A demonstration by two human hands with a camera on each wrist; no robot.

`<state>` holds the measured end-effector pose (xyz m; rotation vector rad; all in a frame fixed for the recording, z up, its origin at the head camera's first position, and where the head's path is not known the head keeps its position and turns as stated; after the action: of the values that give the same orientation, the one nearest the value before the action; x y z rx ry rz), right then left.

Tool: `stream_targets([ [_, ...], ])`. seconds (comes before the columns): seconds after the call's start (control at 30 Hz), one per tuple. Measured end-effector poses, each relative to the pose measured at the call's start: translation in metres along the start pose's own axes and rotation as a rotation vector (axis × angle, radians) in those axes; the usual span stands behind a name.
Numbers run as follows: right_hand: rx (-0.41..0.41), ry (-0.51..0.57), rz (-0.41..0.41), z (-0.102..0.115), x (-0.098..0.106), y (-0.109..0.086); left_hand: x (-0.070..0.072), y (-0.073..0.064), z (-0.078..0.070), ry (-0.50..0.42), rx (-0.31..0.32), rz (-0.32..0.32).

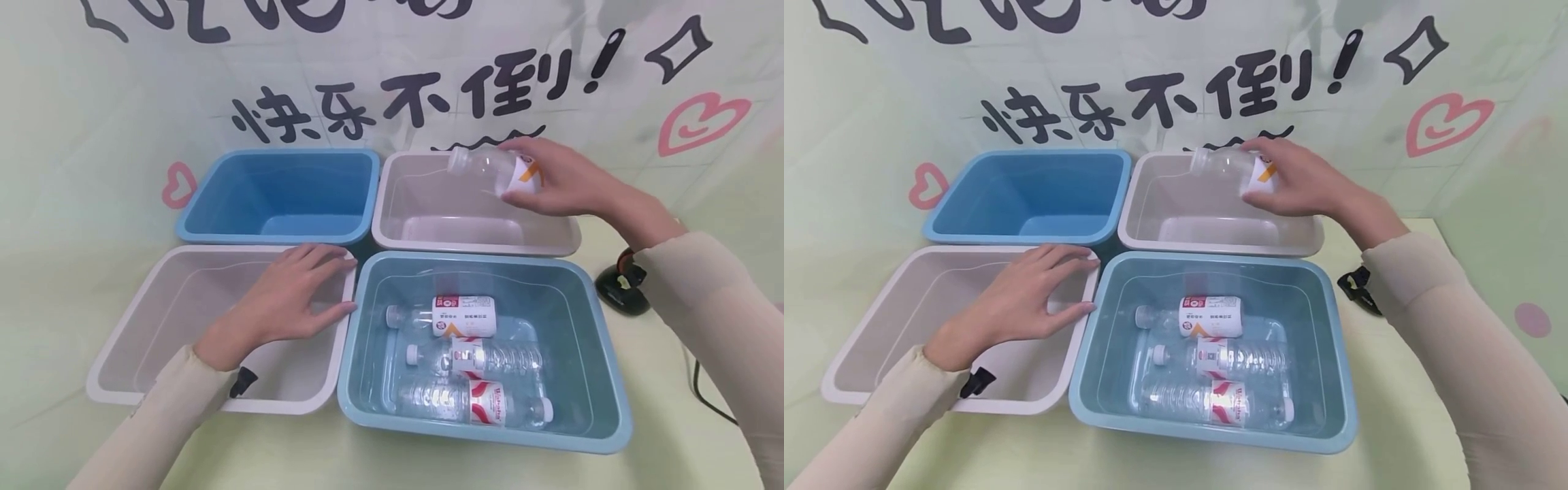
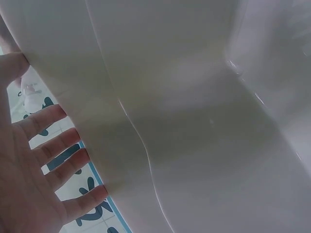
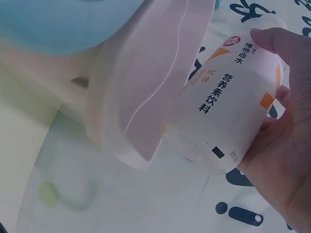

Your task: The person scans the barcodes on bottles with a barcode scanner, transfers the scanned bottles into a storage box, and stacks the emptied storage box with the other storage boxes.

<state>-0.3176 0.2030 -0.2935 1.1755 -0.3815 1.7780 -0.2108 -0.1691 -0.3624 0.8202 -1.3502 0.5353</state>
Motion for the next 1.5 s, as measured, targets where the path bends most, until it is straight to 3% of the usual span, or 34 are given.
stream_targets([
  [0.17, 0.040, -0.018, 0.019, 0.010, -0.003, 0.012, 0.000, -0.001, 0.000, 0.002, 0.008, 0.004],
  [0.57, 0.014, -0.067, 0.118, 0.020, -0.021, 0.033, 0.000, 0.000, 0.000, 0.005, -0.004, -0.003],
  [1.0, -0.019, -0.126, 0.212, 0.019, -0.040, 0.048, 0.001, 0.000, 0.000, 0.001, -0.001, 0.003],
  [1.5, -0.075, -0.117, 0.269, 0.013, -0.044, 0.058, -0.001, 0.000, 0.000, -0.004, -0.002, -0.003],
])
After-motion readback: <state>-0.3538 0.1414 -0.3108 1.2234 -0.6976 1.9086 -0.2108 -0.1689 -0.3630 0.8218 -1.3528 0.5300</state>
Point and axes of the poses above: each hand's wrist, its own y-axis towards the middle knuckle, its own x-axis out of the back of the hand, z = x × y, the point moved 6 cm from there along y, towards the middle knuckle, and after that the axes turned 6 degrees about y, right-handed, at the moved point
